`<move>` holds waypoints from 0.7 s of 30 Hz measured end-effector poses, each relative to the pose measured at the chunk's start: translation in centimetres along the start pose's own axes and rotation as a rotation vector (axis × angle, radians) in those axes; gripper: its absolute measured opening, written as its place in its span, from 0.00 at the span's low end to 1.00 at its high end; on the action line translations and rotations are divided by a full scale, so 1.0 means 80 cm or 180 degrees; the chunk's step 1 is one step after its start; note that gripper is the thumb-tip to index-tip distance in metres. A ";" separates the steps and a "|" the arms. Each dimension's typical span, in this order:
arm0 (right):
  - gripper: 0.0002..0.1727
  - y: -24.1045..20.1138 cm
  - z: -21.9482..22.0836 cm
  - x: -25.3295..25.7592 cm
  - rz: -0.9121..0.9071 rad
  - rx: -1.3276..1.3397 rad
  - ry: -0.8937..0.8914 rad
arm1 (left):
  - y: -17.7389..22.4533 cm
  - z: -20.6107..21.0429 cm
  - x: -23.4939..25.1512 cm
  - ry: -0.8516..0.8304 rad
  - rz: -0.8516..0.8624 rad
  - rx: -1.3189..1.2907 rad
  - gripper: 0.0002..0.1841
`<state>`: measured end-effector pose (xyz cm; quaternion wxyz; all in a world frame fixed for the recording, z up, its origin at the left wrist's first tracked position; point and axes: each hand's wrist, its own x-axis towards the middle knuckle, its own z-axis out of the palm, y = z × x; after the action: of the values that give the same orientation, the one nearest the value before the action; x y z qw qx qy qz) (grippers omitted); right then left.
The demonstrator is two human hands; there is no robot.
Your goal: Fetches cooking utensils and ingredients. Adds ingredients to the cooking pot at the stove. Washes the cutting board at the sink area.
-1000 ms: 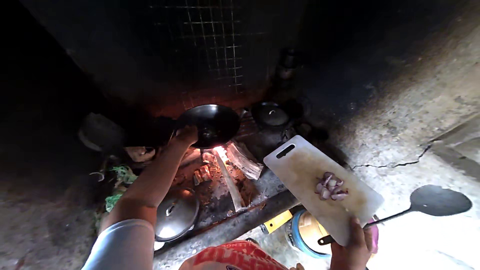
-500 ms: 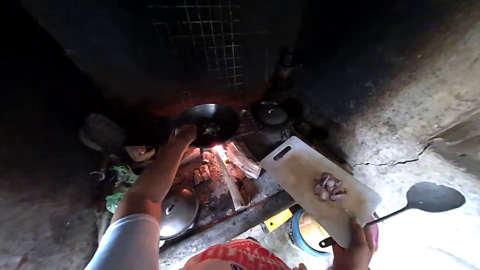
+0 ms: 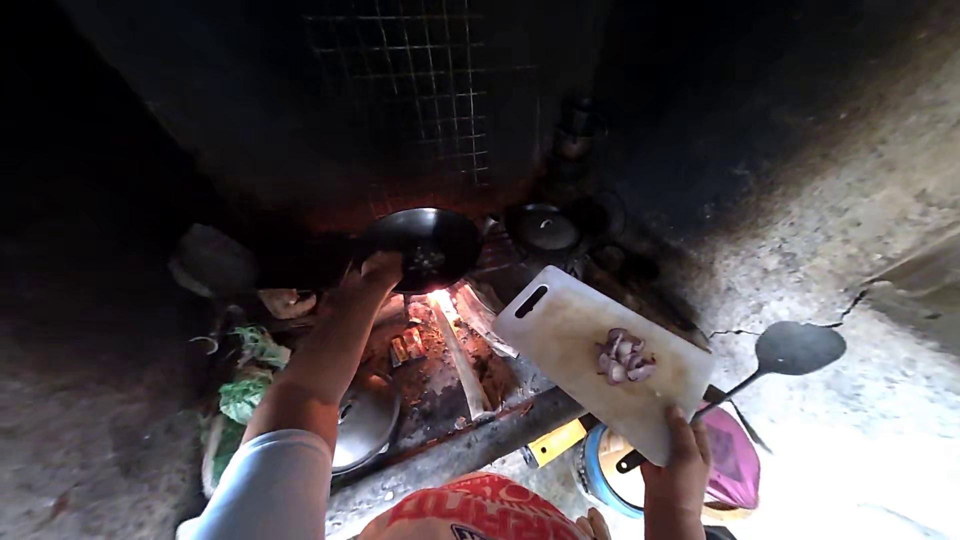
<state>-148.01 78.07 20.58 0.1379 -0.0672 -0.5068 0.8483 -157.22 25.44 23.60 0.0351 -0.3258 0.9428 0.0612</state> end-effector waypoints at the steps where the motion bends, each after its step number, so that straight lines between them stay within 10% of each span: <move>1: 0.12 0.002 0.000 0.001 0.0003 0.0017 -0.0023 | 0.005 0.001 0.001 0.0005 -0.0007 -0.0074 0.18; 21: 0.13 0.008 -0.005 0.003 0.0078 -0.0049 -0.0072 | 0.002 -0.011 0.014 -0.0171 0.0085 0.0001 0.16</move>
<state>-148.24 78.23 19.86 0.1212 -0.0650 -0.5140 0.8467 -158.22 24.72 24.39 0.0595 -0.3114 0.9458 0.0703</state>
